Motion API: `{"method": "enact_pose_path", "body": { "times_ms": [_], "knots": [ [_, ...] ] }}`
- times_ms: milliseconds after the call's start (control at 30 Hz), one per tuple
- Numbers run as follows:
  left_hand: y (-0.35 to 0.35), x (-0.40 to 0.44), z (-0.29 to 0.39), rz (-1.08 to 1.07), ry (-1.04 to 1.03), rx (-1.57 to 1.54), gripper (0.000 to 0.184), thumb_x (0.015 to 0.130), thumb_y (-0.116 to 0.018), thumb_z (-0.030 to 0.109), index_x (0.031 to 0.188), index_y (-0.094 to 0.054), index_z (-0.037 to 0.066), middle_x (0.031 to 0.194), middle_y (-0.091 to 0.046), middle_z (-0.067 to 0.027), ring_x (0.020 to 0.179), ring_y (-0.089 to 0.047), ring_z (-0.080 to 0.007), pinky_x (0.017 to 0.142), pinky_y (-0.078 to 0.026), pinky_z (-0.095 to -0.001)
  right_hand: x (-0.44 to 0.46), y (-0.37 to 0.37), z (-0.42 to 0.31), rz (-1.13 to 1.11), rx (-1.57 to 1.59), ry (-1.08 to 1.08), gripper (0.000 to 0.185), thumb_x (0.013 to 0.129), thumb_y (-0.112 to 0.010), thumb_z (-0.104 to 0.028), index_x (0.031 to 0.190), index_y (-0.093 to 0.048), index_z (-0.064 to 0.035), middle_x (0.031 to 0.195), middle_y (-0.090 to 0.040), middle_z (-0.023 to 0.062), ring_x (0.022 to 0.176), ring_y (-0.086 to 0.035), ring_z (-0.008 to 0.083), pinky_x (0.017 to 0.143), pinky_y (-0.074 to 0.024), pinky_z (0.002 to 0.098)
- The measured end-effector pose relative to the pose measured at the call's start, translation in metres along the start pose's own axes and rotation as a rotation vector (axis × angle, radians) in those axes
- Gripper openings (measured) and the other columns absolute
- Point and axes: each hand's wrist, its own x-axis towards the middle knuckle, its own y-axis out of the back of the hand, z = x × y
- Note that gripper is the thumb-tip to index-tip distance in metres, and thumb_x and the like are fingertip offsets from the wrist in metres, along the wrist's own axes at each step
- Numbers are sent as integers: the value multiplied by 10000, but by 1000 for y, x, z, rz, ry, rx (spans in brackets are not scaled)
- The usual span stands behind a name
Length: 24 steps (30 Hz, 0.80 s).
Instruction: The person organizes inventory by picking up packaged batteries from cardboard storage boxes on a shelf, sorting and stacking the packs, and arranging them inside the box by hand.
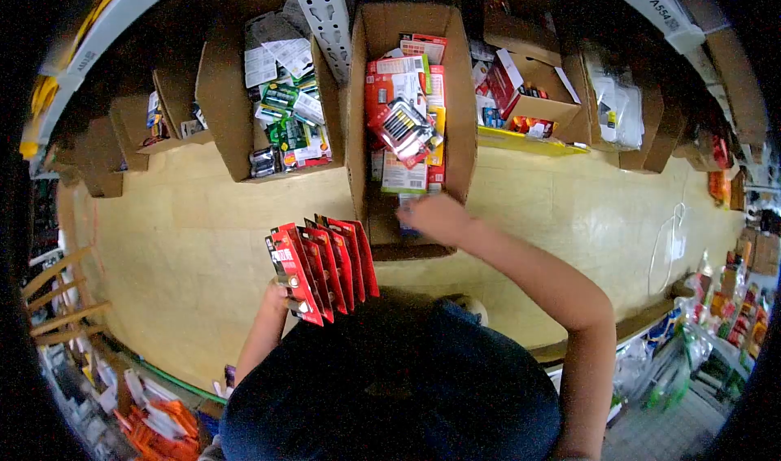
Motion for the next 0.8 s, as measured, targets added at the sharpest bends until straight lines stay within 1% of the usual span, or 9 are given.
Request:
{"method": "enact_pose_path", "body": {
  "times_ms": [200, 333, 433, 533, 567, 633, 667, 733, 800],
  "knots": [
    [-2, 1, 2, -3, 10, 19, 641, 484, -675, 44, 1064, -411, -15, 920, -538, -148, 800, -548, -319, 701, -443, -474, 11, -55, -7, -137, -147, 50, 304, 721, -449, -117, 1022, -479, -95, 635, -530, 113, 586, -559, 228, 465, -435, 333],
    [-2, 2, 3, -9, 13, 30, 644, 481, -675, 44, 1066, -412, -14, 927, -538, -145, 811, -546, -313, 714, -437, -466, 17, -55, -12, -111, -91, -9, 296, 726, -442, -106, 1019, -477, -89, 566, -519, 78, 535, -551, 224, 424, -421, 334],
    [-2, 3, 3, -13, 16, 36, 647, 478, -675, 44, 1067, -413, -14, 933, -537, -143, 820, -544, -308, 724, -433, -460, 14, -27, -16, -136, -157, -69, 327, 775, -420, -118, 1097, -428, -64, 562, -534, 80, 517, -555, 236, 407, -421, 385],
    [0, 3, 3, -14, 17, 28, 650, 476, -675, 44, 1068, -414, -13, 939, -537, -141, 829, -542, -303, 734, -429, -454, -1, 44, -5, -9, -146, -313, 358, 754, -431, -80, 1104, -377, -23, 540, -517, 83, 505, -553, 218, 383, -412, 369],
    [0, 3, 3, -13, 16, 28, 651, 476, -675, 44, 1069, -414, -13, 940, -537, -140, 832, -541, -301, 737, -428, -452, -8, 45, 12, 333, -17, -284, 356, 723, -468, -60, 1072, -400, -33, 549, -512, 109, 506, -544, 273, 423, -420, 392],
    [0, 4, 4, -20, 18, 27, 653, 474, -675, 44, 1070, -415, -13, 944, -537, -138, 838, -540, -298, 744, -425, -448, -10, 105, 28, 244, 260, -424, 371, 643, -530, -8, 1002, -436, 9, 646, -530, 178, 634, -542, 336, 557, -429, 409],
    [-1, 5, 4, -19, 17, 31, 654, 473, -675, 44, 1070, -415, -12, 946, -537, -138, 841, -539, -296, 747, -424, -446, -4, 113, 41, 244, 260, -424, 371, 643, -530, -8, 1002, -436, 9, 646, -530, 178, 634, -542, 336, 557, -429, 409],
    [-2, 7, 4, -22, 17, 36, 655, 472, -675, 44, 1071, -416, -12, 950, -536, -136, 846, -538, -293, 753, -421, -442, 4, 121, 60, 499, 276, -226, 299, 673, -497, -23, 971, -489, -44, 577, -522, 161, 585, -552, 305, 534, -436, 398],
    [-4, 8, 4, -22, 22, 39, 657, 470, -676, 44, 1072, -416, -12, 954, -536, -135, 852, -536, -289, 760, -418, -438, 23, 95, 51, 399, 129, -208, 234, 671, -520, -46, 904, -518, -21, 633, -547, 153, 634, -564, 285, 554, -449, 388]
  ]
}}
